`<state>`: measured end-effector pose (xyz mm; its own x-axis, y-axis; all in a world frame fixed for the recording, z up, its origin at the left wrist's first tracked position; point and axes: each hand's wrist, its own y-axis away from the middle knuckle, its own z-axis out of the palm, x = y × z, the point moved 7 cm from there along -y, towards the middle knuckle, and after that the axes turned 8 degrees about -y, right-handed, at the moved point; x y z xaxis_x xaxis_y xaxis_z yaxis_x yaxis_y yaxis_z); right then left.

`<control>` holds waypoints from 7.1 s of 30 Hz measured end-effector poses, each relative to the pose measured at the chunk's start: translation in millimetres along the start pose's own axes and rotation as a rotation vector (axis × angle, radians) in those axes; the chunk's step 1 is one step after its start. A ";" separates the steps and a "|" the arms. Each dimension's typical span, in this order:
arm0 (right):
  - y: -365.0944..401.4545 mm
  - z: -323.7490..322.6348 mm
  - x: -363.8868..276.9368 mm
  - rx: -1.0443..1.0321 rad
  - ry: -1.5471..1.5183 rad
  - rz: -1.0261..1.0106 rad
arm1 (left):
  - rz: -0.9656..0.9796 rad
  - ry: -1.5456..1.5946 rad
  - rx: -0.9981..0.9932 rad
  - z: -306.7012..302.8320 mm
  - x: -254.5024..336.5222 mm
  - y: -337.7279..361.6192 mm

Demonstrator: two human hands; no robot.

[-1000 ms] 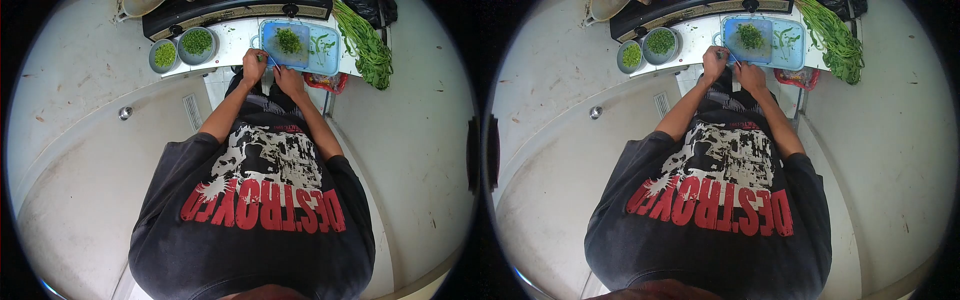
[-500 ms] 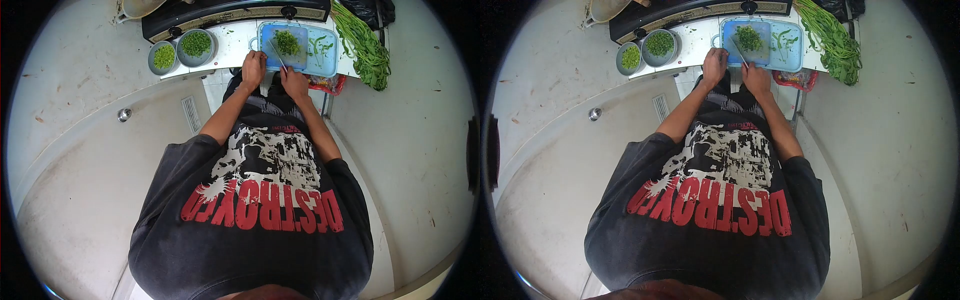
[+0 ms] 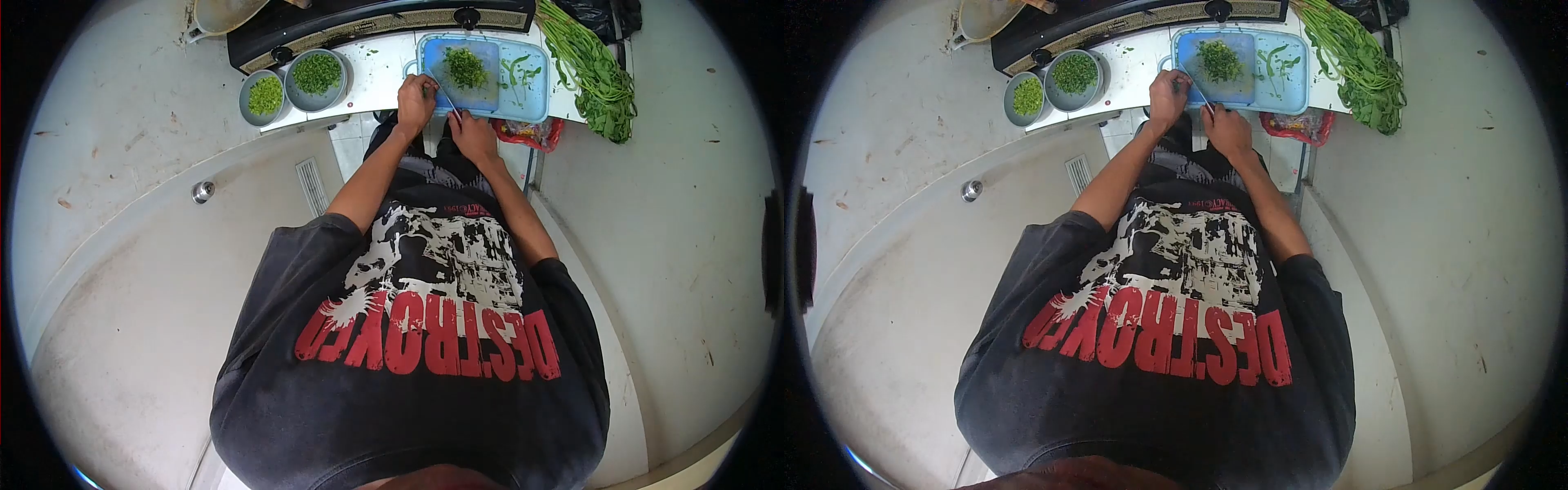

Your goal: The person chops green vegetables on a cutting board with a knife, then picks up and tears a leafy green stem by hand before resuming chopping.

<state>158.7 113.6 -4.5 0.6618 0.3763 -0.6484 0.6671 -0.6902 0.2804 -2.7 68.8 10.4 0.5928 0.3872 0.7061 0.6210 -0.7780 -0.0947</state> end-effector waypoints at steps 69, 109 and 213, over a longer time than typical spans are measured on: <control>-9.4 2.7 -2.9 0.017 0.067 -0.027 | -0.006 -0.052 -0.047 -7.2 -0.1 7.5; -12.2 3.9 -11.2 -0.015 0.029 -0.050 | 0.097 -0.052 -0.047 -11.4 0.6 7.1; 1.7 -9.4 -6.8 -0.016 0.004 -0.019 | -0.001 -0.043 -0.033 -13.8 4.0 13.0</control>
<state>158.5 115.7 7.1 0.6505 0.3917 -0.6508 0.6847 -0.6732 0.2792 0.7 53.4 21.6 0.6140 0.4080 0.6757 0.6045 -0.7935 -0.0702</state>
